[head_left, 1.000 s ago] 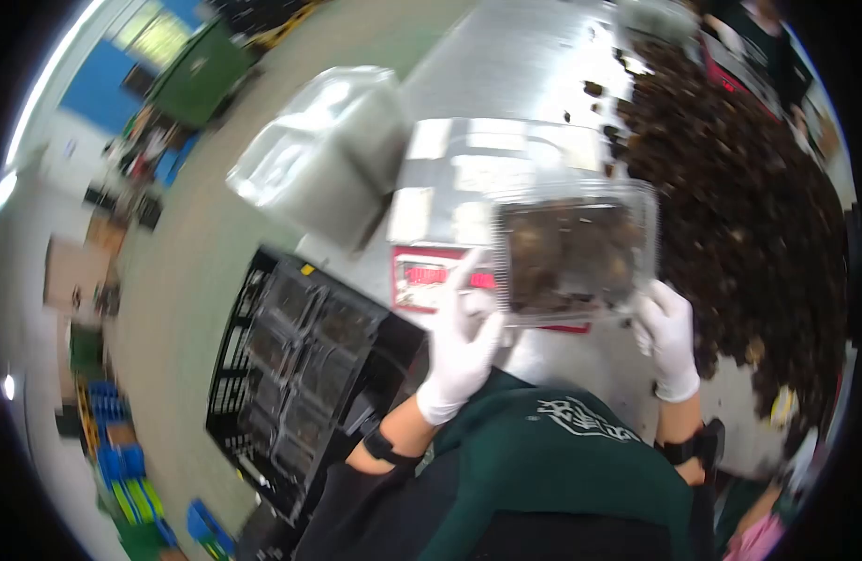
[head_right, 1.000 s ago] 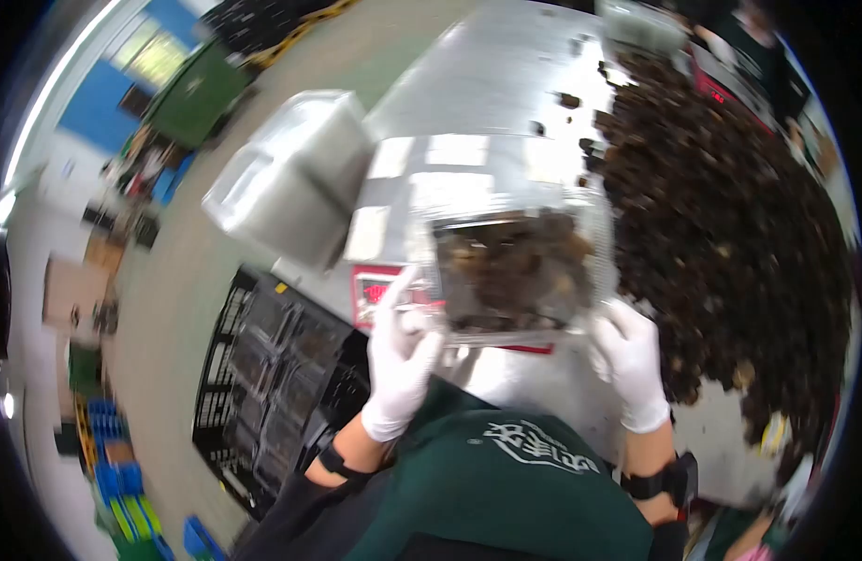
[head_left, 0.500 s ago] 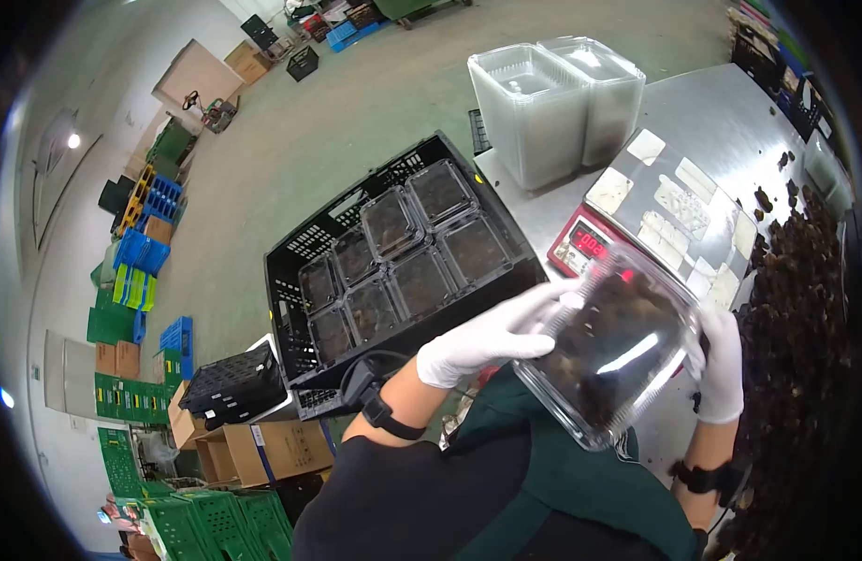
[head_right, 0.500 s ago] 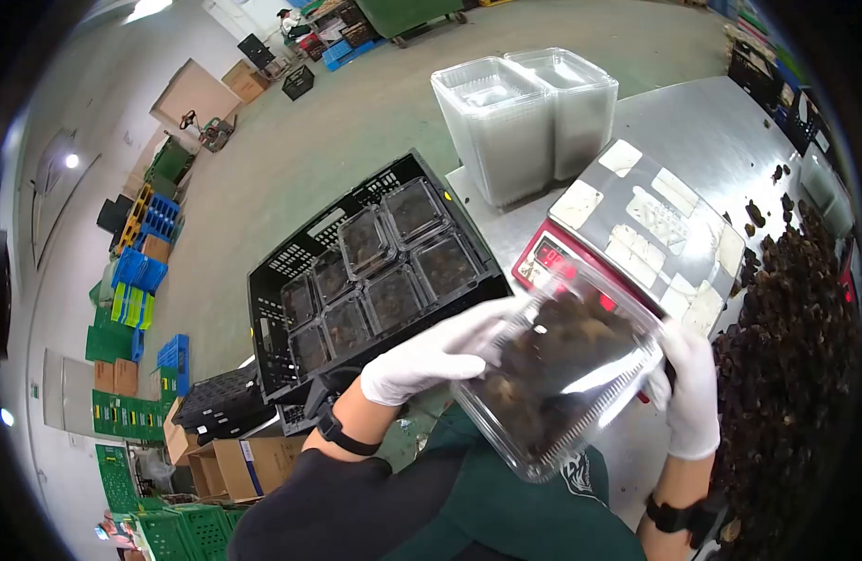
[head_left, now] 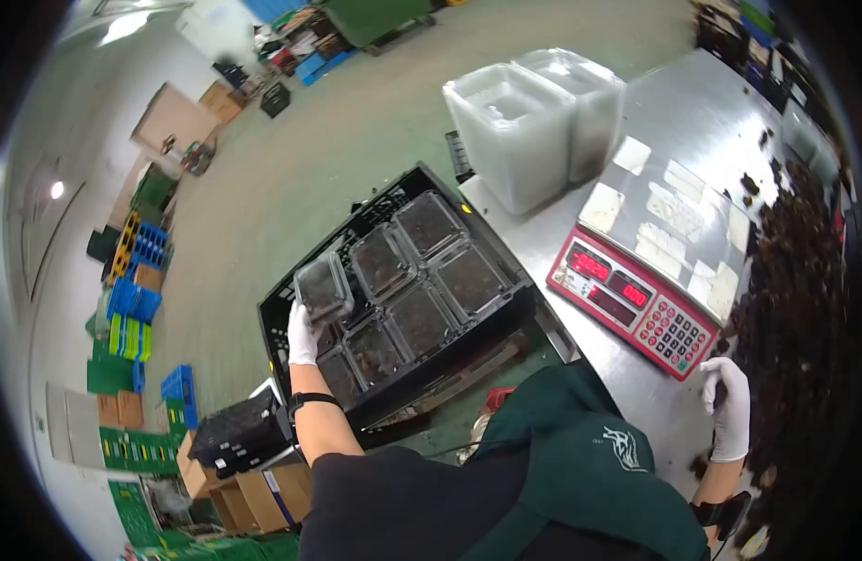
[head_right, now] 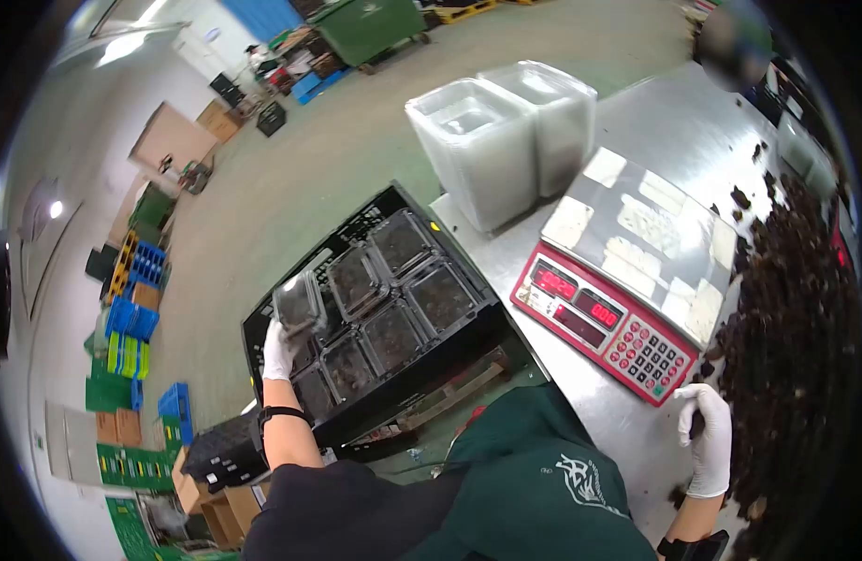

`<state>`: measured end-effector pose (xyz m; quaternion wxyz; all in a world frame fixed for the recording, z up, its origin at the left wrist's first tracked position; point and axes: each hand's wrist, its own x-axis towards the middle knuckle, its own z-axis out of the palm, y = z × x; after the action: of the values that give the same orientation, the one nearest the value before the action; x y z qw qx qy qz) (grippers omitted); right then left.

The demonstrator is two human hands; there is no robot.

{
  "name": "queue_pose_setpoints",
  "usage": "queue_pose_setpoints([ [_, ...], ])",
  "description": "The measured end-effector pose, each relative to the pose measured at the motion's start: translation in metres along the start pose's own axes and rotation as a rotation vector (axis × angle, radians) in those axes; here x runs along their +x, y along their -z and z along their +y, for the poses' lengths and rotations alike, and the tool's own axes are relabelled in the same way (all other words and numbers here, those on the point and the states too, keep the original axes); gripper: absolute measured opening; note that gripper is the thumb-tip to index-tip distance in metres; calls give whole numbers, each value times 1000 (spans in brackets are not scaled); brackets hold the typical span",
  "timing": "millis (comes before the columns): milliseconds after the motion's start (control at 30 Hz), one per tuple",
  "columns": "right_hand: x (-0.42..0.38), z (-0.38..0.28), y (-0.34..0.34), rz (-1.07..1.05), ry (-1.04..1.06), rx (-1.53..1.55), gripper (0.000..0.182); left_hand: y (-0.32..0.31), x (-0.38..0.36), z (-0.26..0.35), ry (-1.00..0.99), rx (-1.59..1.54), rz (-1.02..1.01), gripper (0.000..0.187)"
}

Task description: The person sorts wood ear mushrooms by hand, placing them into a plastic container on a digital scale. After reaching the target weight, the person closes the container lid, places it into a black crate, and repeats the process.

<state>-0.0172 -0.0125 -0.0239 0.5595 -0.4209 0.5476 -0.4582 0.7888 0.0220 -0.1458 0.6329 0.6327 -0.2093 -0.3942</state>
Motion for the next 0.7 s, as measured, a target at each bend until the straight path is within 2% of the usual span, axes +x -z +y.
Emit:
queue_pose_setpoints([
  [33,-9,11,15,50,-23,34,36,-2,6,-12,183,429,269,49],
  [100,-29,21,28,163,-17,48,35,31,68,-60,104,1308,195,63],
  [133,-38,28,34,213,-9,73,35,-74,9,12,160,1441,384,66],
  [200,-53,37,40,241,9,134,33,-106,50,15,-539,1311,352,55],
  [233,-60,34,37,251,20,143,32,-169,39,46,-740,1086,259,48],
  [267,-63,31,31,235,94,21,30,-231,26,73,-930,924,192,45],
  [300,-64,28,28,228,149,-110,28,-299,-6,104,-1021,830,100,39],
  [333,-68,30,28,208,74,17,26,-355,-32,129,-1146,827,5,37],
  [367,-74,29,26,191,131,-93,27,-404,-52,146,-1220,740,-105,35],
  [400,-82,25,23,240,19,48,27,-444,-62,154,-1274,722,-167,36],
  [433,-88,22,22,275,-73,205,27,-479,-74,162,-1273,868,-205,38],
  [467,-94,24,24,356,-71,208,26,-507,-62,159,-1373,989,-260,34],
  [533,-118,39,38,491,-65,243,26,-547,-28,150,-1147,1305,-371,30],
  [600,-147,53,49,707,-10,161,24,-557,9,150,-1327,1351,-475,24],
  [633,-162,60,52,762,-7,191,24,-559,-7,161,-1263,1286,-589,25],
  [667,-179,67,51,917,-65,46,23,-564,-19,176,-1113,1385,-633,24],
  [700,-192,73,56,1060,-125,-119,22,-569,-21,186,-750,1283,-731,7],
])
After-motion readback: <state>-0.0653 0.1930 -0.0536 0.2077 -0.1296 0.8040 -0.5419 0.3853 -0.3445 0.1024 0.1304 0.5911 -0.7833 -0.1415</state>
